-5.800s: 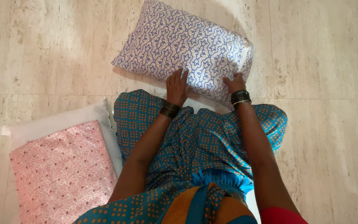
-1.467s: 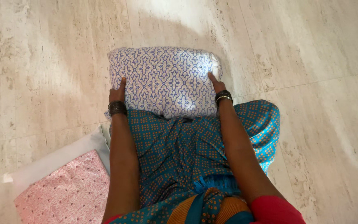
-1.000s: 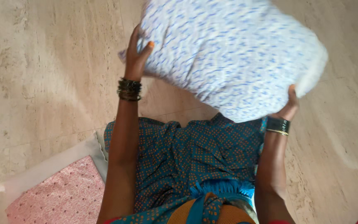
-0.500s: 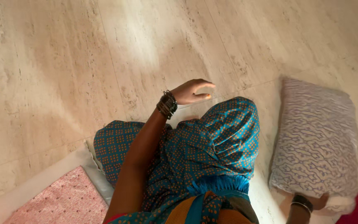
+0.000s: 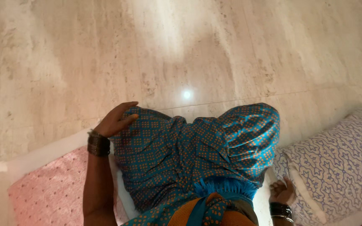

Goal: The person inserts a white pillow into a blue patterned pillowcase, smooths it, and sets it aside. Then the person inserts another white pillow into a pink patterned pillowcase and smooths it.

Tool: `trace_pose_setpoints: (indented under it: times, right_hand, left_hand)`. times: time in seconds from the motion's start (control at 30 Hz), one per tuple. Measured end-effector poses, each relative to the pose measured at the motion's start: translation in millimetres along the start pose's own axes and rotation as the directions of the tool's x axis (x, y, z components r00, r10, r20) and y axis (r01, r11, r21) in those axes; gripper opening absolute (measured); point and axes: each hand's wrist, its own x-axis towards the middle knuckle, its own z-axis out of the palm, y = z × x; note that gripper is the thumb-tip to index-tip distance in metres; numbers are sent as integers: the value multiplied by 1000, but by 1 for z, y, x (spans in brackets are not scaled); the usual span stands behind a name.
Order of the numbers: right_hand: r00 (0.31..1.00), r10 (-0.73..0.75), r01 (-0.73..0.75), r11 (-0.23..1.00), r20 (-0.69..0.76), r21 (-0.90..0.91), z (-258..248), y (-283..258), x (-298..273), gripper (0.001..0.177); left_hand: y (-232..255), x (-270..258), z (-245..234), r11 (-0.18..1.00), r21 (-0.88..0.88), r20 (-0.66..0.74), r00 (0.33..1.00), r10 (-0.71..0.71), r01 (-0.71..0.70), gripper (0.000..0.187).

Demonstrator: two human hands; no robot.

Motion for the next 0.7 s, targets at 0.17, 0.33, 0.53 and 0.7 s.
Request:
trace_pose_setpoints:
  times: [0.17, 0.33, 0.53, 0.7]
  right_hand:
    - [859, -268, 182, 956, 435, 230, 156, -72, -3, 15]
    - [377, -31, -65, 996, 926, 60, 347, -74, -92, 16]
    - [-485, 607, -49, 699, 629, -713, 431, 52, -338, 93]
    - [-561, 316, 168, 949, 765, -268, 395, 137, -430, 134]
  left_hand:
    - [-12, -140, -50, 929, -54, -345, 866, -361, 366, 57]
    - [-63, -294, -55, 821, -32, -712, 563, -419, 571, 55]
    - [-143, -471, -6, 293, -218, -662, 79, -745, 931, 76]
    - [-149, -491, 61, 155, -335, -367, 23, -930, 929, 79]
